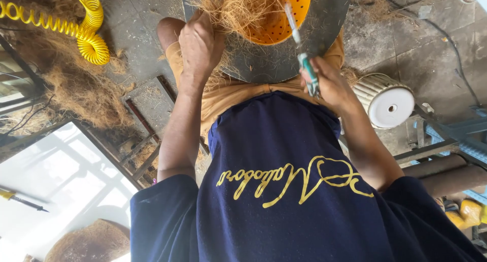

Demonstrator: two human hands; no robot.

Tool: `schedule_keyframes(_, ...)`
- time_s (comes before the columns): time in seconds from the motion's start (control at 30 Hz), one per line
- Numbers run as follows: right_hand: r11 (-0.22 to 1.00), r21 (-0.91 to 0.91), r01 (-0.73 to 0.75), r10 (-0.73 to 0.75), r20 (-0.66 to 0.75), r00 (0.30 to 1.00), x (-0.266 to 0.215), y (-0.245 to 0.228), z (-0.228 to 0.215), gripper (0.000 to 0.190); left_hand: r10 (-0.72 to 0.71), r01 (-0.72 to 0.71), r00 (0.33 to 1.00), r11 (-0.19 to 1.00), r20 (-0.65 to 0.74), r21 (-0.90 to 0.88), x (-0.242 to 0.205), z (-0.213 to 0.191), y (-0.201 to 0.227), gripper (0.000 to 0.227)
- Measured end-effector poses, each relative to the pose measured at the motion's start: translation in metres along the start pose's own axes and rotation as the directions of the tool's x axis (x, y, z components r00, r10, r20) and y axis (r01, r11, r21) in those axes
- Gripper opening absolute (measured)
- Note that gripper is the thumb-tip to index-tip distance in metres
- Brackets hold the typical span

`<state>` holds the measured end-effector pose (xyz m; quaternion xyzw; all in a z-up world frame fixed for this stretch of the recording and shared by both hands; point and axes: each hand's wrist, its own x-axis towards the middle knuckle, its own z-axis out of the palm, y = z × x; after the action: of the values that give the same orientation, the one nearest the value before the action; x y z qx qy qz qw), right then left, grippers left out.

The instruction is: The person uses scissors to trim coconut fiber while holding it over a bowl, then pulls and handles the fiber bundles by hand.

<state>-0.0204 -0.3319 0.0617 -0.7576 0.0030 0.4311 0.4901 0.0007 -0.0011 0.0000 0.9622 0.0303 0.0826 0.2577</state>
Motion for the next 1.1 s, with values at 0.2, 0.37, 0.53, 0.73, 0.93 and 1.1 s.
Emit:
schedule_keyframes(0.2,0.976,-0.215,0.022,-0.05,-0.126,0.991,0.007,-0.007,0.024,0.018,-0.024,0.015,0.996,0.994,-0.09,-0.107,0.001,-0.003,0.021,0.022)
schedule_keyframes(0.37,0.98,-0.196,0.017,-0.07,-0.265,0.962,0.021,-0.013,0.031,0.022,-0.059,0.04,0.995,0.977,-0.085,-0.209,0.001,0.007,0.043,0.031)
schedule_keyframes(0.53,0.953,-0.202,0.226,-0.283,-0.324,0.903,0.037,-0.009,0.029,0.024,-0.075,0.067,0.997,0.976,-0.033,-0.207,0.005,0.015,0.055,0.032)
schedule_keyframes(0.73,0.941,-0.126,0.314,-0.336,-0.45,0.827,0.023,-0.011,0.018,0.013,0.015,-0.017,1.0,0.975,-0.011,-0.222,0.015,0.033,0.08,0.03)
schedule_keyframes(0.93,0.916,0.149,0.372,-0.238,-0.546,0.803,-0.007,0.013,0.009,0.009,0.184,-0.181,0.983,0.948,-0.012,-0.262,0.03,0.048,0.12,0.032)
schedule_keyframes(1.1,0.875,0.227,0.428,-0.122,-0.751,0.648,-0.028,0.035,0.009,0.005,0.264,-0.243,0.964,0.919,0.027,-0.31,0.036,0.066,0.144,0.031)
